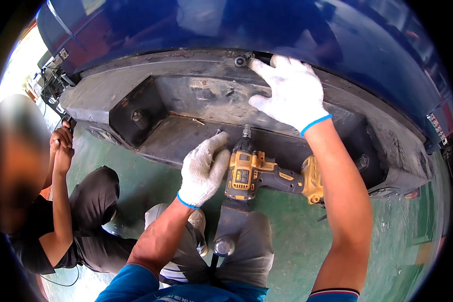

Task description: The person uses a cordless impact driver to remove and install screws on the rear bumper of a blue car. They work on the lower section of the bumper, repeatedly loosening and tightening fasteners while another person assists nearby.

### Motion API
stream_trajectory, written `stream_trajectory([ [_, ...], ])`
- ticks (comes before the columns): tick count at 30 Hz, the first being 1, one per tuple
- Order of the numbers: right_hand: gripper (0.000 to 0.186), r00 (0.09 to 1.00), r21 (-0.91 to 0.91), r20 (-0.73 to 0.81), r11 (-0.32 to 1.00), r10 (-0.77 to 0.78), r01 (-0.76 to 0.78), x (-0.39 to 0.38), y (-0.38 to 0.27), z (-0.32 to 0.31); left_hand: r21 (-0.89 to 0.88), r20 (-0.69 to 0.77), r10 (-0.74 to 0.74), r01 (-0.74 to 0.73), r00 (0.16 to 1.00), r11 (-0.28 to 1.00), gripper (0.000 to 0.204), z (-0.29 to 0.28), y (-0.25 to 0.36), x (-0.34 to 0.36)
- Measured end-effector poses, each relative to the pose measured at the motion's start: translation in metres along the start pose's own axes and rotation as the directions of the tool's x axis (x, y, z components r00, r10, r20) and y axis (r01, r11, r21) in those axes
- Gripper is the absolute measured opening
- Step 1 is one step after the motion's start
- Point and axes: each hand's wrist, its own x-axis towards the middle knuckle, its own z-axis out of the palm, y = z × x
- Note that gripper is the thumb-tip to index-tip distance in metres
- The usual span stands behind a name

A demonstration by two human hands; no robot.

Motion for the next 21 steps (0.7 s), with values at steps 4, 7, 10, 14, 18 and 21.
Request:
stream_trajectory([
  [4,0.076,1.0,0.003,0.019,1.0,0.012,-0.012,0.001,-0.002,-0.002,-0.011,-0.014,0.018,-0.018,1.0,1.0,0.036,0.001,-0.003,-0.001],
  [7,0.079,1.0,-0.009,0.008,1.0,0.014,-0.014,-0.001,0.0,-0.001,-0.024,-0.017,0.02,-0.021,1.0,1.0,0.036,0.002,-0.002,-0.002],
  [10,0.079,1.0,-0.009,-0.003,1.0,0.008,-0.008,-0.002,0.003,0.001,-0.048,-0.013,-0.031,0.03,0.999,0.998,0.037,0.0,0.002,0.0],
  [14,0.076,1.0,0.008,0.006,1.0,0.005,-0.005,-0.001,0.001,0.001,-0.062,-0.233,0.009,-0.024,0.972,0.998,0.038,0.009,0.006,0.025],
  [18,0.076,0.999,-0.003,0.035,1.0,0.006,-0.006,0.001,-0.001,-0.003,0.271,-0.467,0.378,-0.277,0.8,0.922,0.038,0.007,0.022,0.089],
  [21,0.077,0.998,0.002,0.066,1.0,0.013,-0.013,0.003,-0.004,-0.006,0.466,-0.471,0.536,-0.318,0.701,0.826,0.03,0.011,0.03,0.127],
])
